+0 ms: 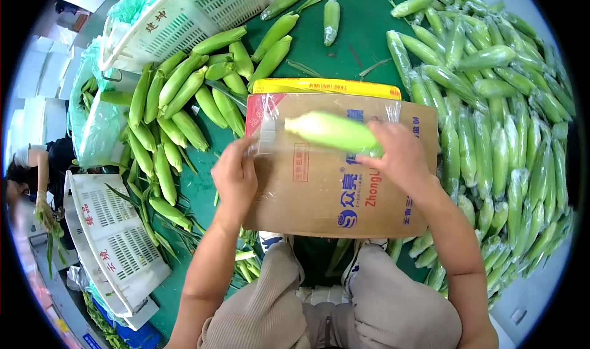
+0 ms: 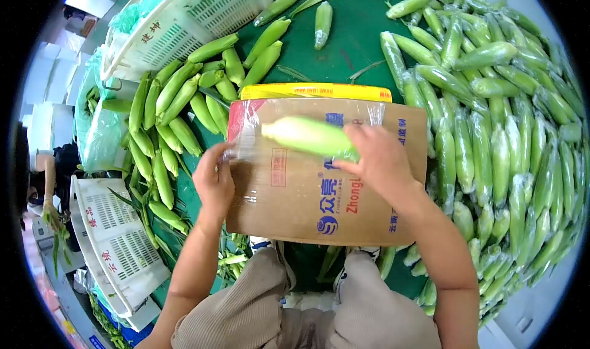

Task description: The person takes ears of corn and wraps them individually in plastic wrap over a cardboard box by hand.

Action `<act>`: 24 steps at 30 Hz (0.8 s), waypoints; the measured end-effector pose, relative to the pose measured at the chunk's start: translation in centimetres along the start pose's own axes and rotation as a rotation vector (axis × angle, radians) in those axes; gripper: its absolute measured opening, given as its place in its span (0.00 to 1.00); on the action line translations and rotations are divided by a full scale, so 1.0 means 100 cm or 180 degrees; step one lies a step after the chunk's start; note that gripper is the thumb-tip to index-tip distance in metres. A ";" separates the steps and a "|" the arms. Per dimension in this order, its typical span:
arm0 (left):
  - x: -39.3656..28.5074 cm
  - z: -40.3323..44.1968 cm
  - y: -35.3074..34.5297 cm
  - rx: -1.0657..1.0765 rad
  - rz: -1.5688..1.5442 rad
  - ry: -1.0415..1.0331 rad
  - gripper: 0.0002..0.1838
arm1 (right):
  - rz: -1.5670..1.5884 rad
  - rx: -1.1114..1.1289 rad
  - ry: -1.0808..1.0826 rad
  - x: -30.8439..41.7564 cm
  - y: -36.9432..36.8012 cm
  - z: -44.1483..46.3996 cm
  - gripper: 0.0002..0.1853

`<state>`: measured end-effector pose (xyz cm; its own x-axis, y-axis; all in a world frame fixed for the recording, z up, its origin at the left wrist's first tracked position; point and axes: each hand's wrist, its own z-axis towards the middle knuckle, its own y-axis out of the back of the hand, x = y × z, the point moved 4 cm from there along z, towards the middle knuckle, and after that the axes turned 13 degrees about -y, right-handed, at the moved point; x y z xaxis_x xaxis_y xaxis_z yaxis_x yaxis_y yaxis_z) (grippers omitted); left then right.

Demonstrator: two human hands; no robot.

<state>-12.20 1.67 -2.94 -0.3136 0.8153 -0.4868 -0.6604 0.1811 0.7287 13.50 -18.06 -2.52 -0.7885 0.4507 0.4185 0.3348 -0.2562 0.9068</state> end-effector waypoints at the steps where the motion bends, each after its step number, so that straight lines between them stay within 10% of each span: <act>1: -0.008 -0.015 0.001 -0.0284 -0.0596 0.0084 0.15 | 0.0179 0.0196 0.0210 0.000 -0.002 -0.009 0.35; 3: -0.025 -0.043 -0.006 -0.0882 -0.1772 0.0961 0.18 | 0.0546 0.0590 0.0575 0.002 -0.008 -0.031 0.35; 8: -0.086 -0.065 -0.015 0.1089 -0.0155 -0.1206 0.30 | 0.0436 0.1132 0.0485 0.011 -0.014 -0.049 0.37; 11: -0.094 -0.029 -0.020 0.1313 0.0664 -0.1353 0.37 | 0.0098 -0.0473 0.0942 0.020 0.001 -0.032 0.37; 15: -0.051 0.081 -0.066 0.1130 0.1654 -0.1217 0.29 | -0.0163 -0.0905 0.0548 0.022 0.008 0.020 0.38; 19: -0.022 0.163 -0.095 0.1226 0.0404 -0.0830 0.28 | -0.0652 -0.0491 0.0556 0.017 -0.020 0.076 0.40; 24: -0.068 0.123 -0.087 0.1069 0.0681 -0.2235 0.30 | 0.0477 0.1074 -0.0001 0.000 -0.026 0.104 0.40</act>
<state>4.09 1.29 -0.05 0.1657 0.9861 0.0146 -0.3594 0.0465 0.9320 18.03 -8.49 -4.32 -0.7176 0.4299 0.5479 0.5979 -0.0231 0.8012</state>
